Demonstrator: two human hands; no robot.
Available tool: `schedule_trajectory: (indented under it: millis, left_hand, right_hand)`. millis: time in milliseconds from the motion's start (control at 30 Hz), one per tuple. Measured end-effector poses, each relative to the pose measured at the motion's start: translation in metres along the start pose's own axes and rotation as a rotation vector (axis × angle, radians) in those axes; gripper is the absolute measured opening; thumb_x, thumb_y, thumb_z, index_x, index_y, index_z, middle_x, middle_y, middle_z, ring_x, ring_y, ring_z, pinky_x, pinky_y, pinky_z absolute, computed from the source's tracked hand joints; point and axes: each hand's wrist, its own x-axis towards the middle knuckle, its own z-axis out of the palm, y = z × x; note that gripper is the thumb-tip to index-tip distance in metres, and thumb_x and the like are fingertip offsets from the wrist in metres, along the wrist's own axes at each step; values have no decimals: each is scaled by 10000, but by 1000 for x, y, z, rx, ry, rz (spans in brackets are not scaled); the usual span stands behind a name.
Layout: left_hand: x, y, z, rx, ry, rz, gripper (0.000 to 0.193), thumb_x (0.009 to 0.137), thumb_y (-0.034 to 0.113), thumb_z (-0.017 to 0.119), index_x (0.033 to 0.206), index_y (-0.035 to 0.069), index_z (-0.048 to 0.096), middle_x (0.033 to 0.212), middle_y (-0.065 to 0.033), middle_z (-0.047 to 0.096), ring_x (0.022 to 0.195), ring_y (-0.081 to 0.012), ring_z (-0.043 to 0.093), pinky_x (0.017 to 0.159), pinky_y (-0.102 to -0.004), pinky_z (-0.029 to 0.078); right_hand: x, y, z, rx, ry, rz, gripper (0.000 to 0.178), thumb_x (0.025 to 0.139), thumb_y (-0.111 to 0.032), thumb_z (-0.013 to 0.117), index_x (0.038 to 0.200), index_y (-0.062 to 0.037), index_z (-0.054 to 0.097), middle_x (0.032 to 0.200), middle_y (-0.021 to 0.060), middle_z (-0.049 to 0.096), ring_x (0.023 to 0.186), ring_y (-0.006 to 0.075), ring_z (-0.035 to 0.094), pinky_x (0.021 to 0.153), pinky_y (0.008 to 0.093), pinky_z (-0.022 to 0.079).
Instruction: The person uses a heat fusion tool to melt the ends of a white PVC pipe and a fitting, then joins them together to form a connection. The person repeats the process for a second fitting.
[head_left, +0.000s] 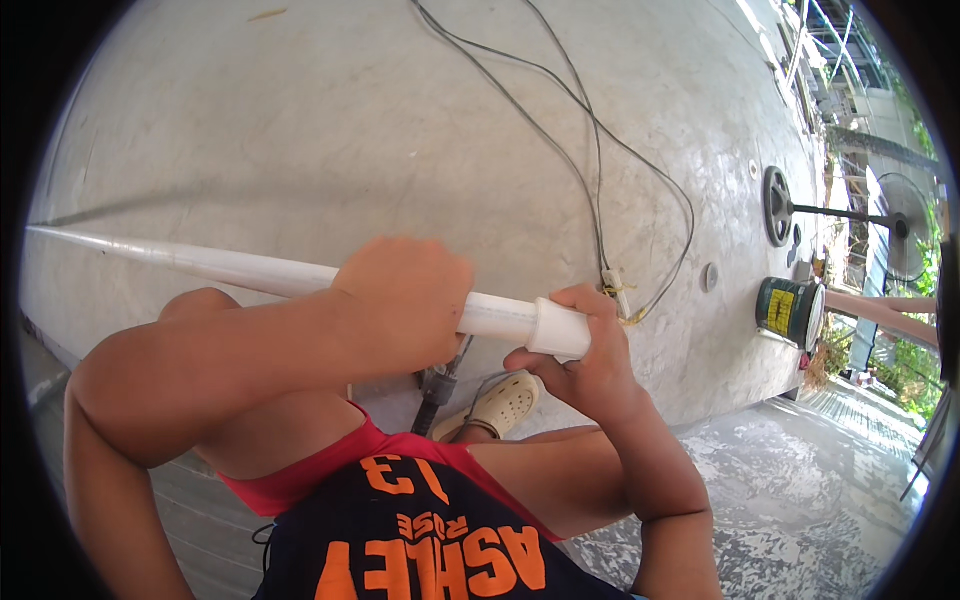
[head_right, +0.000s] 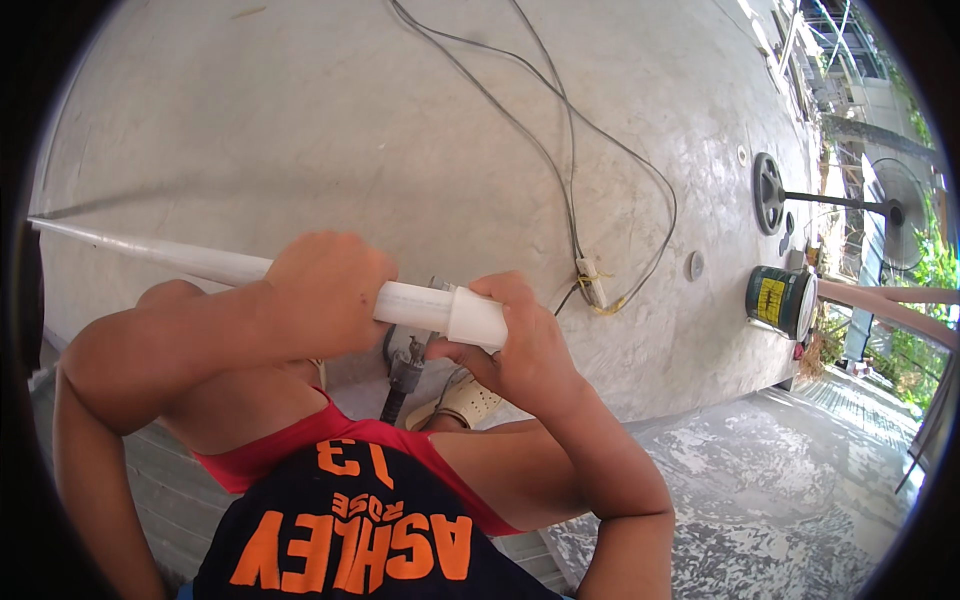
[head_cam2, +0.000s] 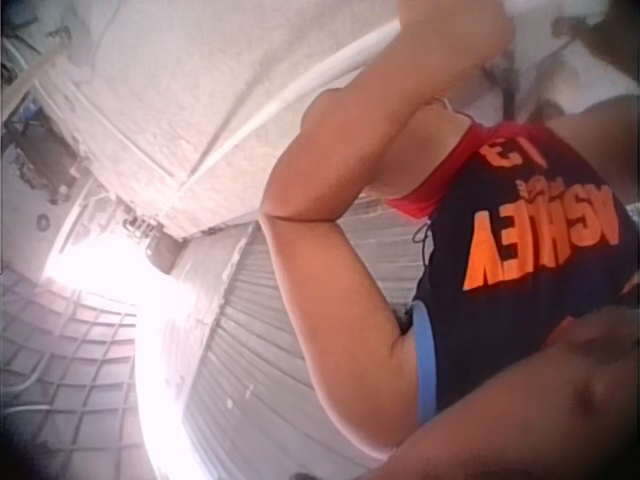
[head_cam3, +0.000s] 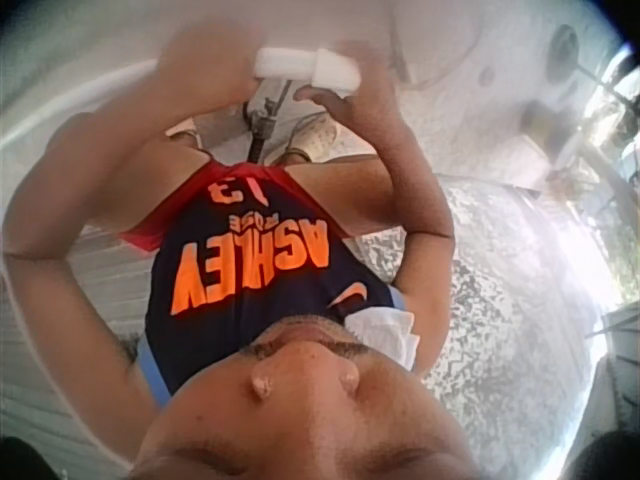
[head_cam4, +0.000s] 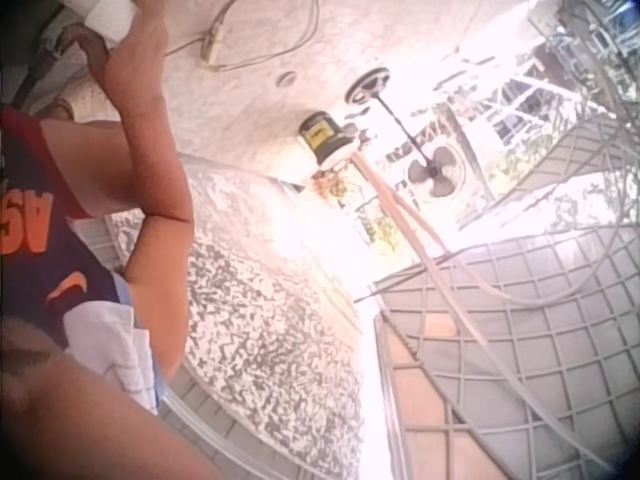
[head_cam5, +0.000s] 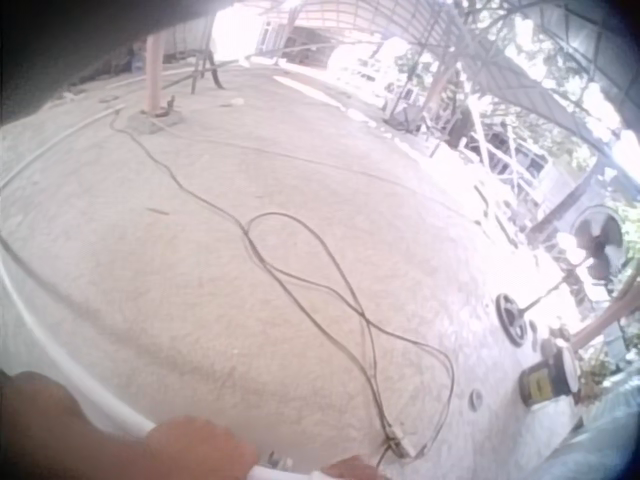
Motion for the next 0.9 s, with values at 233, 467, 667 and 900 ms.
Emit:
schedule_trajectory:
  millis: [233, 467, 667, 900]
  left_hand:
    - [4, -1, -2, -16, -84, -6, 200, 842, 239, 770, 948, 73, 811, 829, -165, 769, 798, -372, 759, 780, -471, 616]
    - [8, 9, 0, 8, -143, 29, 220, 851, 243, 778, 973, 63, 812, 833, -163, 771, 810, -350, 771, 766, -466, 622]
    - [9, 15, 6, -2, -200, -24, 212, 844, 257, 776, 992, 109, 809, 840, -143, 771, 824, -361, 764, 800, -471, 615]
    - [5, 16, 10, -22, -176, 6, 194, 791, 165, 792, 910, 12, 778, 796, -183, 750, 783, -378, 765, 751, -474, 616]
  right_hand:
    - [13, 15, -24, 376, -46, 210, 925, 983, -841, 350, 1241, 21, 563, 1006, 162, 679, 828, 252, 704, 676, 353, 529]
    - [24, 11, 2, 906, 124, 589, 1162, 914, -937, -49, 1172, 4, 583, 1042, 83, 629, 907, 184, 554, 897, 317, 430]
    - [22, 0, 7, 851, 281, 558, 1158, 905, -962, -9, 1128, 5, 590, 1022, 110, 622, 959, 220, 530, 956, 364, 397]
    - [15, -5, 9, 692, 238, 503, 1121, 974, -851, -89, 1139, 10, 609, 1080, 82, 618, 1003, 190, 524, 965, 339, 399]
